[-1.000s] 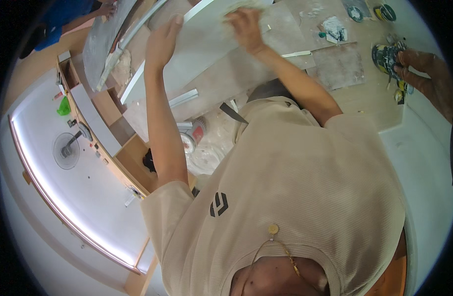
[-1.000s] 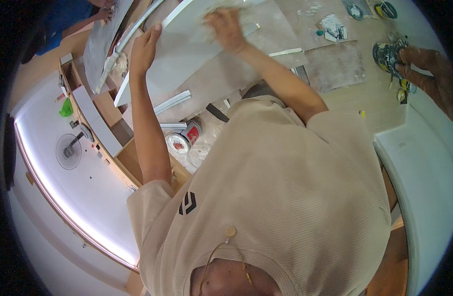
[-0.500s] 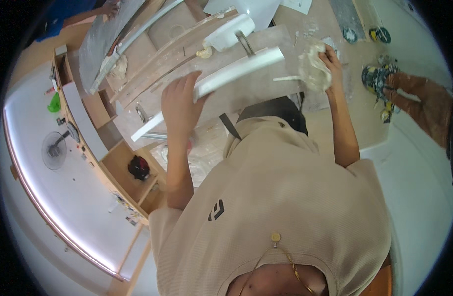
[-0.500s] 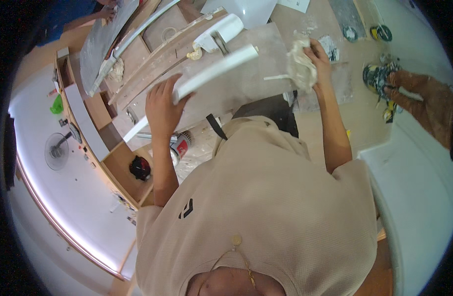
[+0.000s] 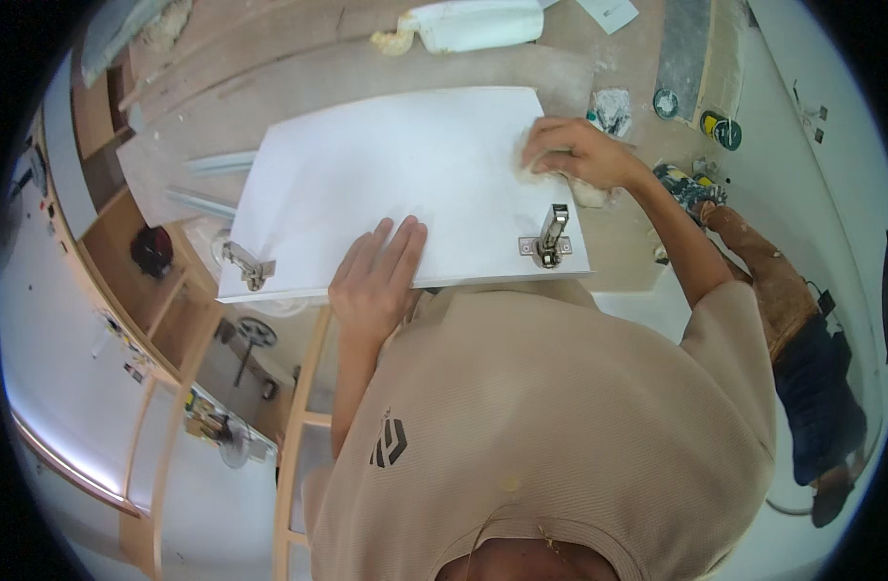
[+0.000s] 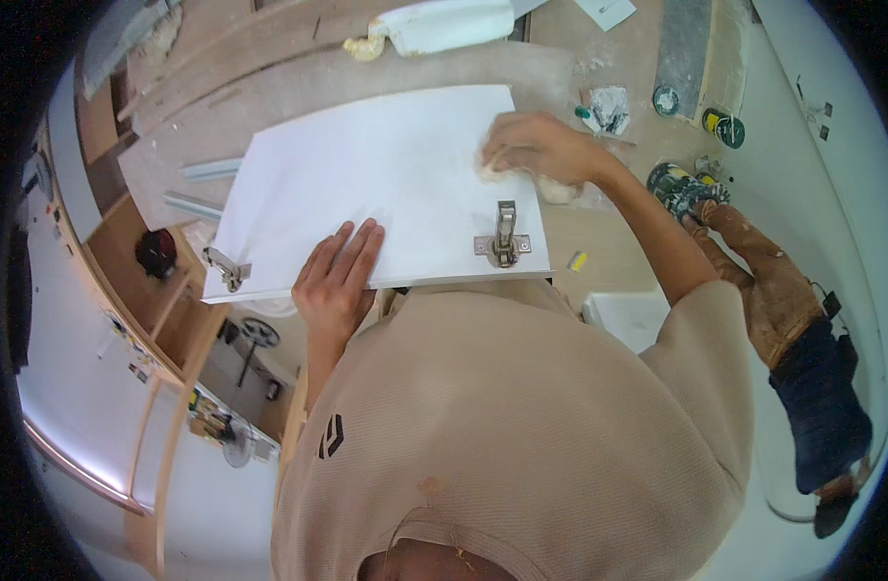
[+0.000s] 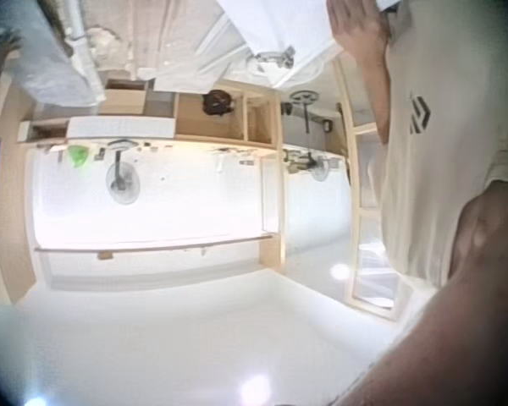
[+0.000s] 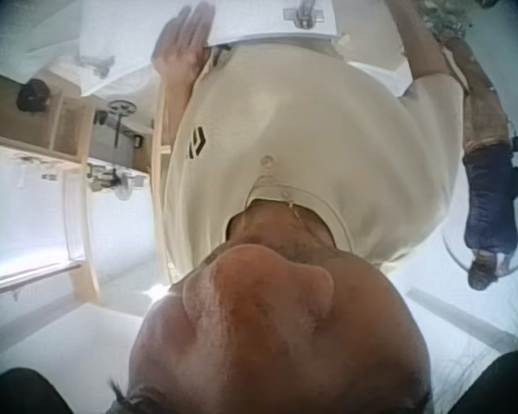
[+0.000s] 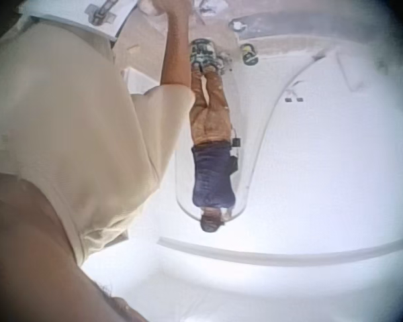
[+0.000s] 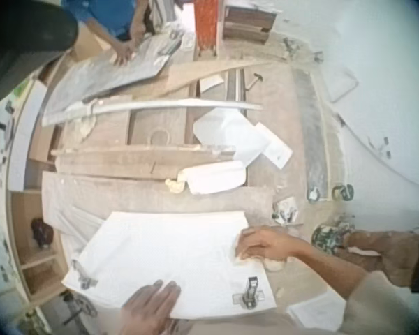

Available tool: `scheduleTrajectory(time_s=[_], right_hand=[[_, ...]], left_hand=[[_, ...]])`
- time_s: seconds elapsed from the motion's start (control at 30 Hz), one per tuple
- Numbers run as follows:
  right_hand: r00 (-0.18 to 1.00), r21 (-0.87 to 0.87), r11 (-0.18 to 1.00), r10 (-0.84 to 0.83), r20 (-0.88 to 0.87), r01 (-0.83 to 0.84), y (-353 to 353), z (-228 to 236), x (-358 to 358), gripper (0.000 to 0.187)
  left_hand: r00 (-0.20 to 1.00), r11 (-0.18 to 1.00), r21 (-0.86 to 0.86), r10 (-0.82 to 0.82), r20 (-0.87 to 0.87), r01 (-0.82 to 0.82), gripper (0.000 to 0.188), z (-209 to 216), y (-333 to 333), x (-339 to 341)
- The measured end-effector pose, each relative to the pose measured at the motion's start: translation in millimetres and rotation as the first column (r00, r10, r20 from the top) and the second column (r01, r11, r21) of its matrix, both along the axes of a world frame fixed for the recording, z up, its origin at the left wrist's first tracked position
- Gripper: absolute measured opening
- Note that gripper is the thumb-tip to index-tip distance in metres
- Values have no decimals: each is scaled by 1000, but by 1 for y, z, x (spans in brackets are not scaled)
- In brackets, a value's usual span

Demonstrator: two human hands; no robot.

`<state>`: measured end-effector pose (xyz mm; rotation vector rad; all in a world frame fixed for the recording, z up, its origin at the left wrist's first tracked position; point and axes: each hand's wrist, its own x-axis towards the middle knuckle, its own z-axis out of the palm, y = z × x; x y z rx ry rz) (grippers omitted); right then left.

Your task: The person measures the interior of a wooden cabinet with a tape measure, then picks up a white cabinet door and applies a curved edge banding strip to its edge. They then wipe the door surface with a cloth.

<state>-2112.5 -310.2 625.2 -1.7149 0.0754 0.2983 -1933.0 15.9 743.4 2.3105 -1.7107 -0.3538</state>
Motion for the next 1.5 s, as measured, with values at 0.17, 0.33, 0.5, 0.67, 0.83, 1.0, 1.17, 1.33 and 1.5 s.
scheduleTrajectory(time_s=[0.17, 0.33, 0.5, 0.67, 0.83, 1.0, 1.17, 1.33, 1.5], right_hand=[[998, -284, 958, -45, -48, 30, 32, -61, 87, 15], [995, -157, 984, 89, 46, -81, 43, -3, 69, 15], [997, -67, 997, 45, 55, -41, 44, -9, 51, 12], [996, -360, 931, -81, -31, 65, 26, -74, 96, 11], [983, 137, 973, 185, 20, -186, 40, -7, 33, 17], [993, -235, 971, 12, -118, -40, 39, -62, 88, 15], [999, -228, 973, 34, -4, -34, 21, -63, 82, 11], [937, 143, 958, 276, -212, -250, 1, 44, 1, 8], [944, 251, 955, 219, -247, -156, 5, 71, 15, 6]], left_hand=[[999, 999, 16, 33, -19, -33, 41, 0, 1, 0], [998, 998, 15, 66, -14, -65, 32, -2, 1, -4], [997, 997, 28, 75, -20, -74, 31, -5, 12, -4], [997, 997, -12, 80, 13, -80, 27, -10, 13, -1], [995, 995, 9, 98, -5, -98, 25, -6, 6, -6], [989, 989, 30, 145, -34, -144, 27, -4, 6, -6], [989, 988, 48, 148, 2, -147, 29, -2, 2, -7], [994, 993, 50, 109, 26, -110, 29, 0, -2, -4], [991, 989, 69, 133, 7, -133, 26, 2, -4, -5]])
